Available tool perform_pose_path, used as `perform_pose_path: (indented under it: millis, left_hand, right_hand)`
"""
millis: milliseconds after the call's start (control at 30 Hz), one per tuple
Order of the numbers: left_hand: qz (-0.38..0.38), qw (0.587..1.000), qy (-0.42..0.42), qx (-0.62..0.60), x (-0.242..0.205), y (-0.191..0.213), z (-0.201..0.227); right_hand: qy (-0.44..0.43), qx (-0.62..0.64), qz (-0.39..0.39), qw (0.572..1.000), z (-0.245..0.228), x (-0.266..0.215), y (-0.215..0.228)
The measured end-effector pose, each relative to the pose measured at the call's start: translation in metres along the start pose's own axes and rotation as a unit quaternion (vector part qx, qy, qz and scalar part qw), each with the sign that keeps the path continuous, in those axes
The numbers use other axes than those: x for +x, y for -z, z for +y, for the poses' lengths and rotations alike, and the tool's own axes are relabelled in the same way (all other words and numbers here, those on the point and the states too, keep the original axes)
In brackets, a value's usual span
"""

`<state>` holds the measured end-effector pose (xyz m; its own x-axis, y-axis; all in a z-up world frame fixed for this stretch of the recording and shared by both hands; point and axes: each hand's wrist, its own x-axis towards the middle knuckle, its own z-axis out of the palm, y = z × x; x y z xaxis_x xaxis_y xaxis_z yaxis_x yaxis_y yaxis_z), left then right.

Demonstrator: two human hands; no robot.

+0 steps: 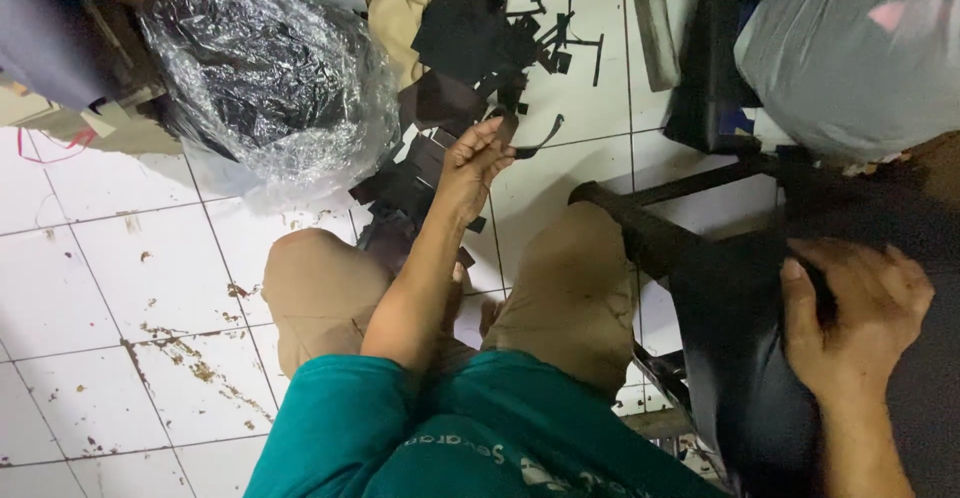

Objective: Assembling a small leather strap with a buckle at a workbench

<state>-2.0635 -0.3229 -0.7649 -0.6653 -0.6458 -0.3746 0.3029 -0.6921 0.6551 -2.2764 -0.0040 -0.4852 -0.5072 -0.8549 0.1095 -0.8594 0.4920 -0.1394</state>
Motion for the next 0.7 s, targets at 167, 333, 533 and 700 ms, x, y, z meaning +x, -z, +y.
perform_pose_path:
  millis: [167, 333, 533, 700]
  left_hand:
    - [0.078, 0.979, 0.146, 0.121, -0.019, 0.006, -0.026]
    - [0.124, 0.973, 0.163, 0.109, -0.017, -0.009, -0.025]
    - [0.131, 0.983, 0.082, 0.096, 0.016, -0.02, 0.026]
    - [0.218, 0.959, 0.035, 0.175, 0.038, 0.068, -0.025]
  right_hand:
    - [0.013, -0.015, 0.006, 1.0, 0.005, -0.004, -0.002]
    - [0.013, 0.005, -0.003, 1.0, 0.009, -0.007, -0.003]
    - [0.027, 0.014, 0.0, 1.0, 0.009, -0.006, -0.003]
    - [0.037, 0.087, -0.02, 0.995, 0.015, -0.013, -0.003]
